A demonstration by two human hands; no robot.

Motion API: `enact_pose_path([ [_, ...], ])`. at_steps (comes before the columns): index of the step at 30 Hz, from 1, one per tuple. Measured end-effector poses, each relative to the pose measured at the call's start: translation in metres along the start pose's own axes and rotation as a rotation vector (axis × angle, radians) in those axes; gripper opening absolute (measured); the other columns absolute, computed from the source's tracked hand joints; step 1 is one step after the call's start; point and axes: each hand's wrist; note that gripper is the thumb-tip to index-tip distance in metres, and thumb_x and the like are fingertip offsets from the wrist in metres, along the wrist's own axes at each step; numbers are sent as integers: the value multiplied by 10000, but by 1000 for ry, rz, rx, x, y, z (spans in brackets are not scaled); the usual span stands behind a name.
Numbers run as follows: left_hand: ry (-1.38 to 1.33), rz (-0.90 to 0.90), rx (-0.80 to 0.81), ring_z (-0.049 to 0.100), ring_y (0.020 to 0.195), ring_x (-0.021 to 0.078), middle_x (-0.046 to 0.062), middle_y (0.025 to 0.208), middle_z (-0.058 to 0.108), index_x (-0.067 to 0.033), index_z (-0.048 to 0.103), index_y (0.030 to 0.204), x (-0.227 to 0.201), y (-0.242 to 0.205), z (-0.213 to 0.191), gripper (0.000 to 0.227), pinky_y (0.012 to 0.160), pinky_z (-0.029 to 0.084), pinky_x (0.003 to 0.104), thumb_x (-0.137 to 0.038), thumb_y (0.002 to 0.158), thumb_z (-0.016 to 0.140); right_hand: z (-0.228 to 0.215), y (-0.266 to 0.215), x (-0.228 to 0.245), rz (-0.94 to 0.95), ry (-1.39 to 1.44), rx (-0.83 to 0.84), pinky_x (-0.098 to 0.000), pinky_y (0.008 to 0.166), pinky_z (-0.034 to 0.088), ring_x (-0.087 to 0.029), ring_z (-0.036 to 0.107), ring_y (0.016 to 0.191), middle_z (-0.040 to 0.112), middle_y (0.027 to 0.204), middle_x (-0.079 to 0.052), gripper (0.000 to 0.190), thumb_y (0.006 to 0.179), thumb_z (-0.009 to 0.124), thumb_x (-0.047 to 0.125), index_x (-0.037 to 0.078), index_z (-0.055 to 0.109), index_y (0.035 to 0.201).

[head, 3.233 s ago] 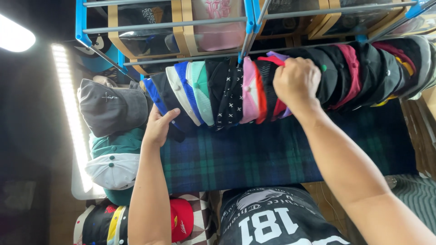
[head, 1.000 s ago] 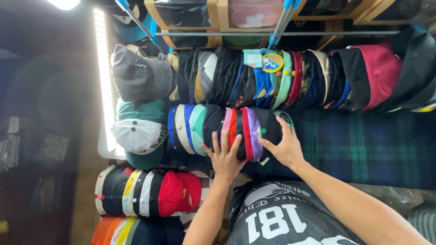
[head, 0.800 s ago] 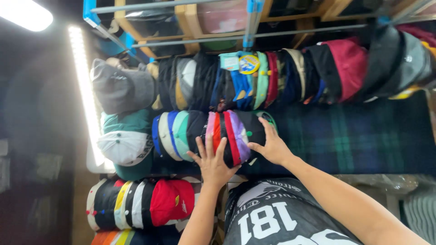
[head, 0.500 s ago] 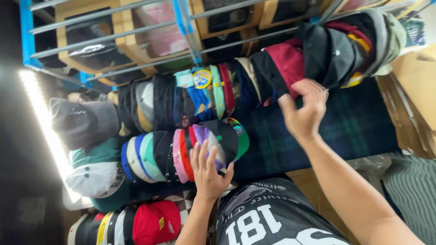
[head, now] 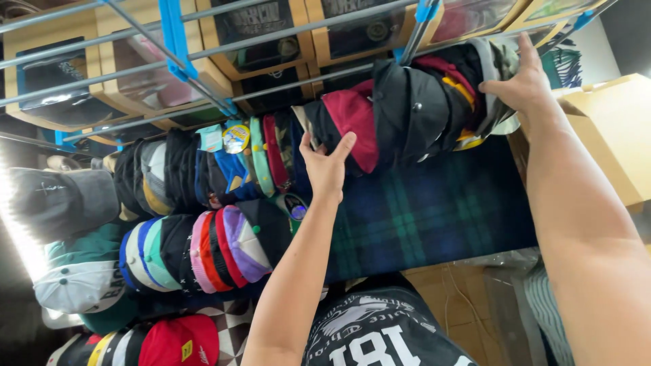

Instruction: The person organizes a collection of baseball caps on a table, arranging them into neat stacks. They then pick up several cardboard boxes, open them to reveal the caps inside, and place the boxes back on the table or onto a nearby shelf.

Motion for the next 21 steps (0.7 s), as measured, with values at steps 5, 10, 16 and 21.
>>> enact_pose_path([
  [5, 309, 519, -61, 290, 1480, 386, 140, 1641, 325, -185, 158, 1585, 41, -4, 35, 1268, 1199, 300, 501, -489, 603, 901, -14, 9, 25, -20, -214, 199, -576, 1093, 355, -465, 362, 1376, 309, 1556, -245, 863, 790, 528, 249, 245, 338, 1632],
  [10, 551, 494, -13, 546, 1210, 366, 284, 1255, 524, -268, 574, 1365, 47, -16, 70, 1040, 978, 539, 480, -690, 453, 842, -14, -12, 16, -197, -427, 210, -639, 1042, 388, -593, 406, 1286, 346, 1509, -343, 801, 861, 447, 222, 214, 288, 1646],
  [16, 588, 630, -141, 595, 899, 282, -77, 936, 729, -230, 627, 982, 89, 15, 84, 474, 830, 451, 388, -432, 652, 902, 17, -55, -47, -366, -226, -54, -692, 914, 436, -586, 468, 1134, 439, 1419, -299, 728, 787, 509, 151, 113, 484, 1513],
  [21, 481, 972, -115, 667, 569, 227, -104, 537, 605, -311, 578, 593, 113, -17, 92, 385, 872, 565, 335, -325, 583, 963, 28, -82, -100, -453, -7, -187, -637, 1064, 423, -567, 473, 1283, 468, 1460, -248, 754, 783, 521, 91, 158, 513, 1534],
])
Point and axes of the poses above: each hand's wrist, its own y-axis towards the middle knuckle, its own z-axis out of the palm, x = y × z
